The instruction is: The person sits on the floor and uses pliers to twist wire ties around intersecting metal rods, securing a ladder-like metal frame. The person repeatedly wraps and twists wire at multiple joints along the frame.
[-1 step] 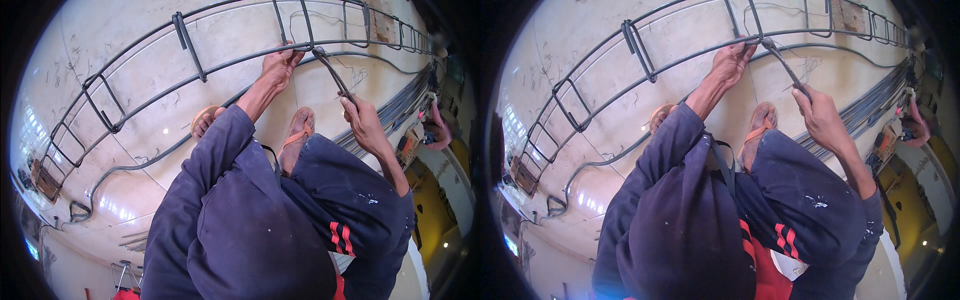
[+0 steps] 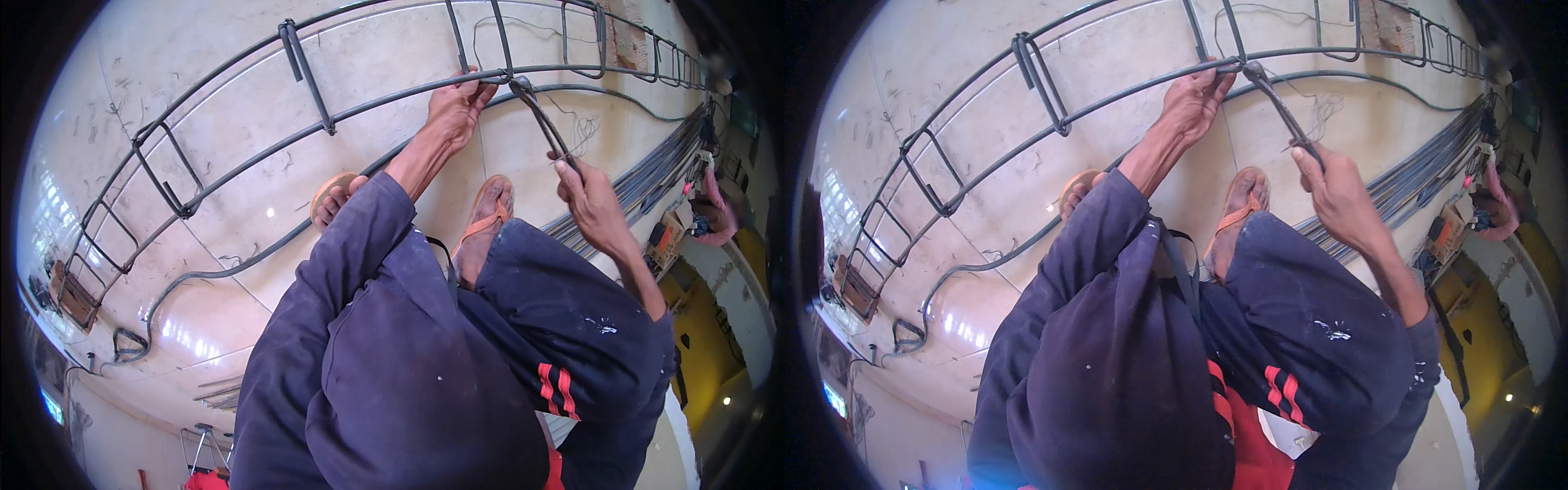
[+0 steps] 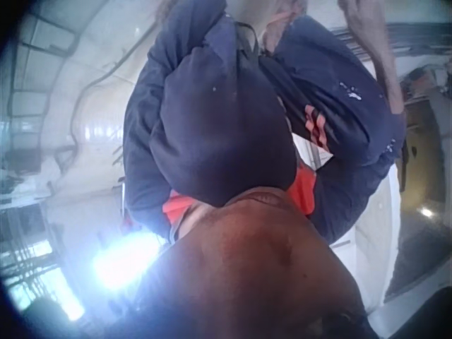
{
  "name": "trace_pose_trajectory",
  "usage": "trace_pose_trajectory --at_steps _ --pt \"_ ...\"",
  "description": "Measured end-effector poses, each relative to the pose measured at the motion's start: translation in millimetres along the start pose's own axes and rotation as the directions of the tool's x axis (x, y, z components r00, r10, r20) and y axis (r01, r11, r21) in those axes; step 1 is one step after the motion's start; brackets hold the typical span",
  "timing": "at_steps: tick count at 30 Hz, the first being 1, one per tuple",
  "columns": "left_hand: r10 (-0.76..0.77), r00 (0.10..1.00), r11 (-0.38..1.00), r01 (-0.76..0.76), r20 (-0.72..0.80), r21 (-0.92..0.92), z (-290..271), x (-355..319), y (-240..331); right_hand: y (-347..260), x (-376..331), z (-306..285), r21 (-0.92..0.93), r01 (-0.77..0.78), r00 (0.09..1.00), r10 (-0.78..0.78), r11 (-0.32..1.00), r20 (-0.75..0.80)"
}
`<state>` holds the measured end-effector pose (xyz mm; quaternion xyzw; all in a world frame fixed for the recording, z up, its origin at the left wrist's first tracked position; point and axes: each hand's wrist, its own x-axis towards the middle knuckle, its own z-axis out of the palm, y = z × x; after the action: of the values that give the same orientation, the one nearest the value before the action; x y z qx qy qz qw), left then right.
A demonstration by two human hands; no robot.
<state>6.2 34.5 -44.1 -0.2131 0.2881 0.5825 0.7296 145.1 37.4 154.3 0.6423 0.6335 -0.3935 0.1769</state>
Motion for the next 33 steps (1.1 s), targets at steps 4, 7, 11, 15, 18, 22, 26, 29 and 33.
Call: trace_pose_trajectory --at_steps 4,7,11,15,18,22,26,29,33 --pt "0.016 1.000 1.000 -0.017 -0.022 -0.026 6 -2 -1 22 3 50 0.339 -0.029 0.999 0.041 0.940 -0.027" --pt "0.056 0.998 0.998 -0.056 -0.017 -0.006 5 3 4 30 14 68 0.428 0.046 0.996 -0.006 0.902 -0.094" --pt "0.027 1.000 0.999 -0.028 -0.008 -0.033 -1 3 4 28 13 51 0.435 0.028 0.999 -0.017 0.900 -0.029" --pt "0.003 1.000 0.998 -0.002 0.005 -0.063 -1 0 3 26 10 48 0.486 -0.029 0.999 0.039 0.873 -0.010" --pt "0.032 0.999 0.997 -0.032 -0.011 -0.073 0 3 3 39 21 82 0.519 0.116 0.989 -0.049 0.847 -0.140" --pt "0.030 0.999 0.998 -0.029 0.015 -0.054 -3 3 4 36 19 80 0.526 0.131 0.988 -0.067 0.840 -0.139" --pt "0.045 0.998 0.998 -0.044 -0.033 0.055 1 -2 6 33 14 66 0.494 0.104 0.993 -0.060 0.864 -0.104" --pt "0.023 1.000 0.999 -0.022 -0.018 0.042 1 -2 8 37 14 70 0.539 0.097 0.995 -0.060 0.837 -0.085" --pt "-0.010 1.000 0.998 0.010 0.007 0.058 2 -2 10 30 6 62 0.564 0.041 0.999 -0.014 0.824 -0.052"
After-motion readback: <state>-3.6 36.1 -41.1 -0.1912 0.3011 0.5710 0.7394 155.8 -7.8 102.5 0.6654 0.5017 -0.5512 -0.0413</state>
